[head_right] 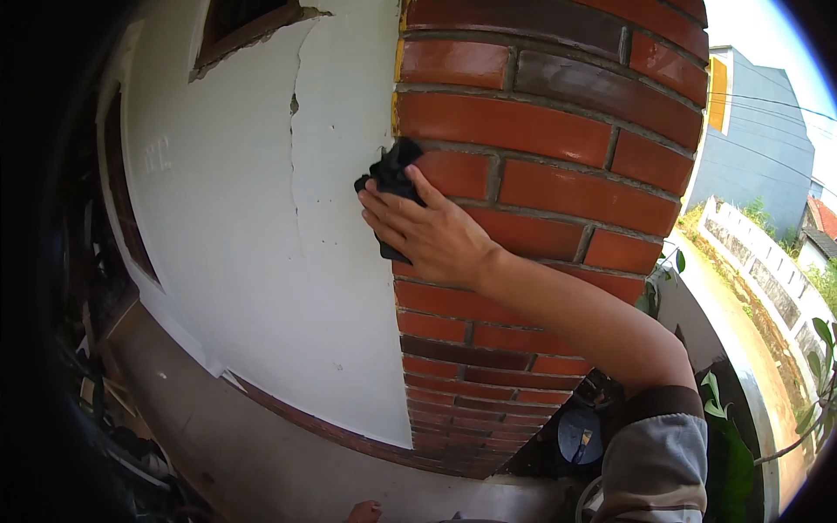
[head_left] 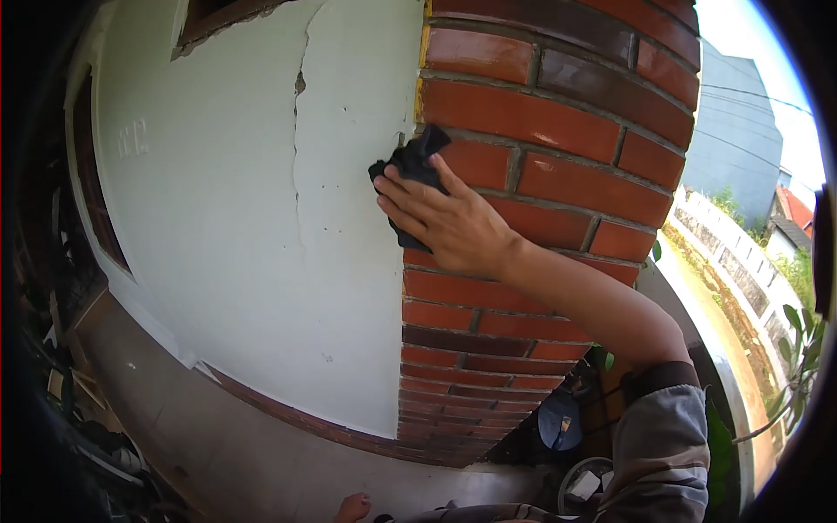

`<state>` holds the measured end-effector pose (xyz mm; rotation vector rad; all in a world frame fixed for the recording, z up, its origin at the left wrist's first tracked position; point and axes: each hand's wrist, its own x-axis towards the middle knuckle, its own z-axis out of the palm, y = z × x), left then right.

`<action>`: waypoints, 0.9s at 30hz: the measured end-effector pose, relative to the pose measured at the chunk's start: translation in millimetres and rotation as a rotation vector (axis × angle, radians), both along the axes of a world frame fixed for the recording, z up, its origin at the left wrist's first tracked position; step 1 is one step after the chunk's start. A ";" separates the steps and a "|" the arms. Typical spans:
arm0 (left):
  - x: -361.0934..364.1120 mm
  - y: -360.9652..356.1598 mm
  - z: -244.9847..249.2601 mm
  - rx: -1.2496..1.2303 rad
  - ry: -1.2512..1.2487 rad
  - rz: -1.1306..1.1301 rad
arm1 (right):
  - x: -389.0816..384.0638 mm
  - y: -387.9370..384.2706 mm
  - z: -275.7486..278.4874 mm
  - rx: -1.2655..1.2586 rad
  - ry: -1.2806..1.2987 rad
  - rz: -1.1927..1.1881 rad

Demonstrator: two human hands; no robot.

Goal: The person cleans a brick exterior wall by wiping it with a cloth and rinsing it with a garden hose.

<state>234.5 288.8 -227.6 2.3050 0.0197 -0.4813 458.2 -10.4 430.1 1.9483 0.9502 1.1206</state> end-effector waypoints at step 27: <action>-57.7 37.7 -37.1 0.075 0.276 0.054 | -70.5 -154.1 -428.5 0.694 0.052 -0.412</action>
